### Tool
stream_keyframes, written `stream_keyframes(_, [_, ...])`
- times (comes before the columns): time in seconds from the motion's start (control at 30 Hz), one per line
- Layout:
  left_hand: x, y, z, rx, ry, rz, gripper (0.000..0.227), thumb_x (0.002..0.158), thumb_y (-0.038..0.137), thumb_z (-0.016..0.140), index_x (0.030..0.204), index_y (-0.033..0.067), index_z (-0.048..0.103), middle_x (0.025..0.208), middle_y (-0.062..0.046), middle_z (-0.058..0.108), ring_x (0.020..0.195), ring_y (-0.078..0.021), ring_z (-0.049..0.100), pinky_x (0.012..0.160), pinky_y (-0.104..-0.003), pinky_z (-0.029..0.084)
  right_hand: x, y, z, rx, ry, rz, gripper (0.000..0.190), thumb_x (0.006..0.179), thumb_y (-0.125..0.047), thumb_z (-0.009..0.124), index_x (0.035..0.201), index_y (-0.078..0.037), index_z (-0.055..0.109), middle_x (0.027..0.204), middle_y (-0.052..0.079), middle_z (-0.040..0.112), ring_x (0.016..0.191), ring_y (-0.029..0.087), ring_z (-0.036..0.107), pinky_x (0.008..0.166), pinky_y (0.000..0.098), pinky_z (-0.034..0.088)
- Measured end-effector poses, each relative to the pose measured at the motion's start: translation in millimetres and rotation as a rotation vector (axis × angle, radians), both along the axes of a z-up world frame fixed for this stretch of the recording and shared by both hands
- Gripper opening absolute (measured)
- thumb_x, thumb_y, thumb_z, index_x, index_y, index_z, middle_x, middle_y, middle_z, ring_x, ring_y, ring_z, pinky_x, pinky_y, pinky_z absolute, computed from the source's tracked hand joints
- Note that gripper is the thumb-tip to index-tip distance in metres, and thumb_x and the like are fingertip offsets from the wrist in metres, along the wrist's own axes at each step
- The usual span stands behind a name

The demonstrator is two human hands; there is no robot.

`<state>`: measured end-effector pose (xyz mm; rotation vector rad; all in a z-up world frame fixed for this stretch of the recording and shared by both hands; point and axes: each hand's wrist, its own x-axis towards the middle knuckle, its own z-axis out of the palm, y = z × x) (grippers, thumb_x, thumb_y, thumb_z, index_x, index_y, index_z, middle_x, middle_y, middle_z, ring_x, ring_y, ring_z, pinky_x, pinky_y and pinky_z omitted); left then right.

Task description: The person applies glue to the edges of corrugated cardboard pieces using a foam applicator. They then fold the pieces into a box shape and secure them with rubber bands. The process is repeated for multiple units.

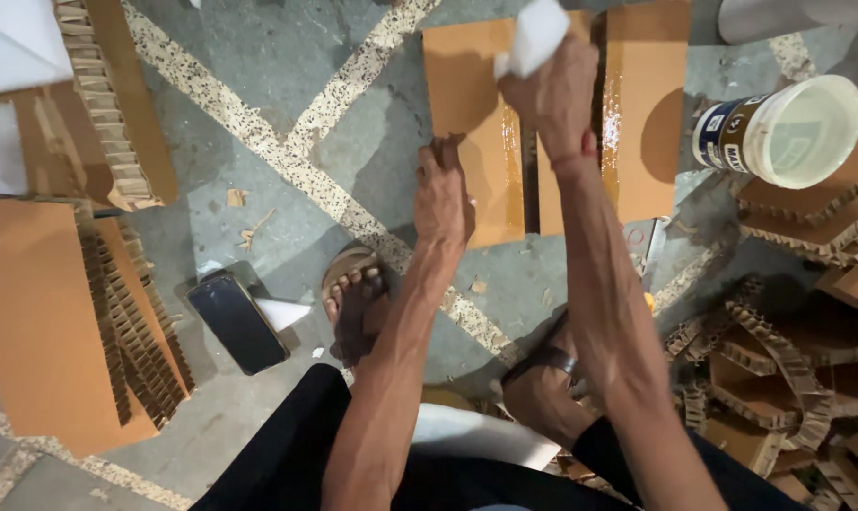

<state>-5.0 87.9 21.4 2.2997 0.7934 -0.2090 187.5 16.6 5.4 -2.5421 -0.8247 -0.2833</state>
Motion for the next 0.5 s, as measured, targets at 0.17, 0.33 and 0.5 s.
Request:
stream_keyframes(0.17, [1.0, 1.1, -7.4, -0.021, 0.05, -0.017, 0.088, 0.066, 0.002, 0.089, 0.138, -0.0052, 0.038, 0.136, -0.033, 0.043, 0.113, -0.0484, 0.062, 0.091, -0.044, 0.061, -62.8, -48.9, 47.1, -0.077, 0.438, 0.029, 0.032, 0.082, -0.029, 0.088, 0.089, -0.003, 0.072, 0.077, 0.015, 0.074, 0.068, 0.033, 0.074, 0.061, 0.0415, 0.058])
stream_keyframes(0.33, [2.6, 1.5, -1.9, -0.037, 0.09, -0.018, 0.094, 0.069, 0.003, 0.088, 0.145, -0.0045, 0.034, 0.136, -0.032, 0.042, 0.112, -0.047, 0.063, 0.088, -0.044, 0.061, -124.8, -78.1, 75.7, -0.133, 0.549, -0.117, 0.034, 0.076, -0.031, 0.089, 0.093, -0.005, 0.074, 0.077, 0.016, 0.072, 0.071, 0.033, 0.075, 0.063, 0.0417, 0.059])
stream_keyframes(0.5, [3.3, 5.1, 8.4, -0.1, 0.096, -0.015, 0.095, 0.068, 0.007, 0.09, 0.143, -0.0055, 0.033, 0.134, -0.032, 0.041, 0.114, -0.0488, 0.06, 0.088, -0.044, 0.06, -99.5, -86.3, 84.7, 0.059, 0.573, 0.008, 0.031, 0.07, -0.027, 0.087, 0.092, -0.006, 0.077, 0.077, 0.012, 0.073, 0.069, 0.031, 0.073, 0.063, 0.0422, 0.057])
